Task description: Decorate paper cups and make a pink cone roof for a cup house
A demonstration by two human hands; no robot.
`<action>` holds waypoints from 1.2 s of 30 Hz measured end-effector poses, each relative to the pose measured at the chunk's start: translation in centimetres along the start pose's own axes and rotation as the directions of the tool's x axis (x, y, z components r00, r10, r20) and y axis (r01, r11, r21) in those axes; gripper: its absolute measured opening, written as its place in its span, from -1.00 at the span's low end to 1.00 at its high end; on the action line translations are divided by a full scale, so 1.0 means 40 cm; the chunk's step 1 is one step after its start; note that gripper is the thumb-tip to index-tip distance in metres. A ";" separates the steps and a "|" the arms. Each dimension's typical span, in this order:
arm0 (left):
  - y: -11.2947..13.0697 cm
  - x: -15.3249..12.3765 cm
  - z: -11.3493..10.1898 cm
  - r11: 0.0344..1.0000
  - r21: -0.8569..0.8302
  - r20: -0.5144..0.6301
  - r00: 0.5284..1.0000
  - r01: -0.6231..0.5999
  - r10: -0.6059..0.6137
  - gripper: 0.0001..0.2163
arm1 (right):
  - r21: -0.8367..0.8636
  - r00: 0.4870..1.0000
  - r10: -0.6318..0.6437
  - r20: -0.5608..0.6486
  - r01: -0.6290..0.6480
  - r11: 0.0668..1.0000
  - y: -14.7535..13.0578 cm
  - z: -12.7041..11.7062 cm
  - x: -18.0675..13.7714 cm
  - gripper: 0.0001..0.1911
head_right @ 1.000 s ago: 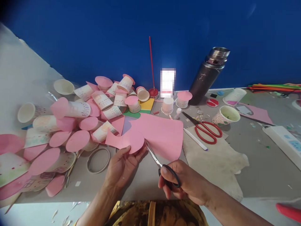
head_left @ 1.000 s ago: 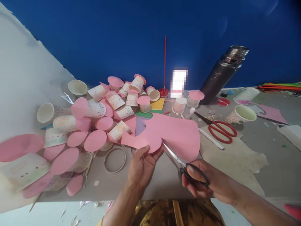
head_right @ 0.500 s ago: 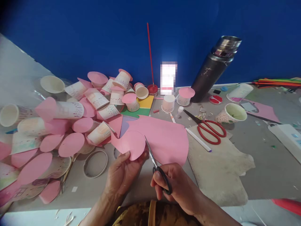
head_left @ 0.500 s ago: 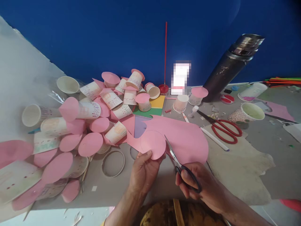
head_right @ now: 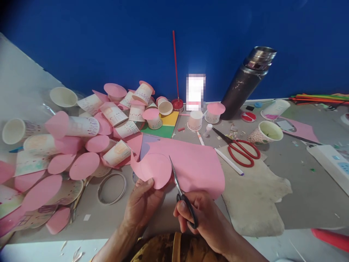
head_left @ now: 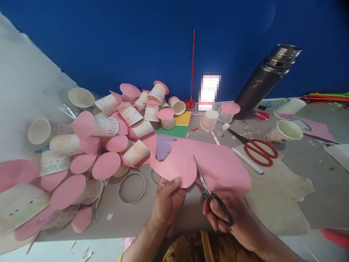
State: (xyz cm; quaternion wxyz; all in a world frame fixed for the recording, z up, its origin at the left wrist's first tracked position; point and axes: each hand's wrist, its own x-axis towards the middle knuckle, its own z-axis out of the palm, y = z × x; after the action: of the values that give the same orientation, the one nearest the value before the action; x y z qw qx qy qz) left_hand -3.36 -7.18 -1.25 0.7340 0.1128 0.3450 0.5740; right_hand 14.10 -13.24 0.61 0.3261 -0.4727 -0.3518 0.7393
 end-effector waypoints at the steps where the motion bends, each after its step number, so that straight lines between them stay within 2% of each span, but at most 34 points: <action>1: 0.000 -0.001 0.001 1.000 0.001 0.003 1.000 0.001 -0.001 -0.43 | -0.007 1.000 0.000 0.000 0.000 1.000 0.003 -0.001 -0.001 -0.29; 6: -0.002 -0.003 -0.002 1.000 -0.002 0.001 1.000 -0.004 0.004 -0.43 | -0.043 1.000 -0.016 -0.007 0.016 0.999 0.016 -0.004 -0.002 -0.27; 14: -0.002 -0.009 -0.010 1.000 0.000 0.025 1.000 0.012 -0.012 -0.45 | 0.018 1.000 -0.021 0.019 0.021 1.000 0.007 0.005 -0.007 -0.28; 36: -0.001 -0.014 -0.003 1.000 0.006 0.011 1.000 0.001 -0.001 -0.43 | -0.023 0.999 -0.046 0.015 0.046 0.999 0.021 -0.003 -0.015 -0.30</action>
State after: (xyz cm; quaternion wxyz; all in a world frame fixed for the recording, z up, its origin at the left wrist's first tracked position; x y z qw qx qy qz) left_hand -3.46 -7.76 -1.13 0.7357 0.1180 0.3428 0.5721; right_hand 14.29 -14.18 0.17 0.3349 -0.4631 -0.3735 0.7307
